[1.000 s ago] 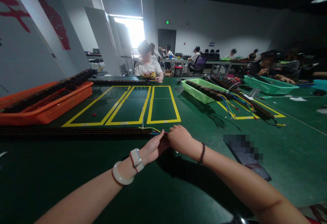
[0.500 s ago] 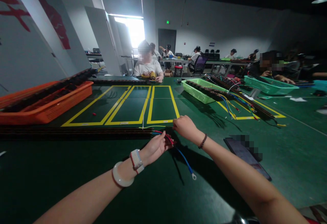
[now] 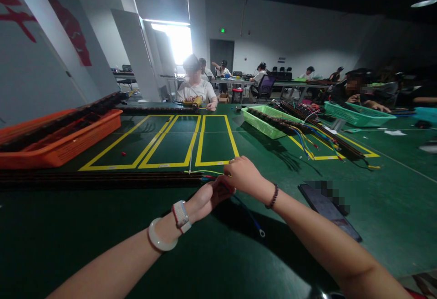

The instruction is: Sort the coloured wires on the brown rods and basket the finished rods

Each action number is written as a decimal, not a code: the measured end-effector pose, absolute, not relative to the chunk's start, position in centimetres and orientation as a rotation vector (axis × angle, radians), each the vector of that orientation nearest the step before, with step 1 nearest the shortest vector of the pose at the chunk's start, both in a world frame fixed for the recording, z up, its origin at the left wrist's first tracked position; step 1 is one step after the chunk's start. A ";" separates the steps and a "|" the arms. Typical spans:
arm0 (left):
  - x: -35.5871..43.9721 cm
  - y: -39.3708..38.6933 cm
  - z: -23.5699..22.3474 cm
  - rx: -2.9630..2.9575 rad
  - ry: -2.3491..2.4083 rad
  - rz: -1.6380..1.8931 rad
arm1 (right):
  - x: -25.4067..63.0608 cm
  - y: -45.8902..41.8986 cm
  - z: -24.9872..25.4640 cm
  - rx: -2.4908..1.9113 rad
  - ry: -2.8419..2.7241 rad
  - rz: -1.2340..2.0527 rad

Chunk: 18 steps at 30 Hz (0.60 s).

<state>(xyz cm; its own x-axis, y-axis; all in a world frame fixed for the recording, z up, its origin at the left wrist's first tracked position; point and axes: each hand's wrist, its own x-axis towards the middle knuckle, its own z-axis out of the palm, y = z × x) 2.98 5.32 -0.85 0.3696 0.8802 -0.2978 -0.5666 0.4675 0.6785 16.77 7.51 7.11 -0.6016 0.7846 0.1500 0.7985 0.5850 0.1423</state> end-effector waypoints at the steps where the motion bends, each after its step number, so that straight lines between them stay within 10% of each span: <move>1: 3.0 5.4 -0.9 0.511 0.712 0.980 | 16.6 7.0 7.4 -1.370 -2.743 -0.302; 18: 3.0 5.4 -1.1 0.589 0.667 0.968 | 16.8 7.4 6.5 -1.458 -2.795 -0.415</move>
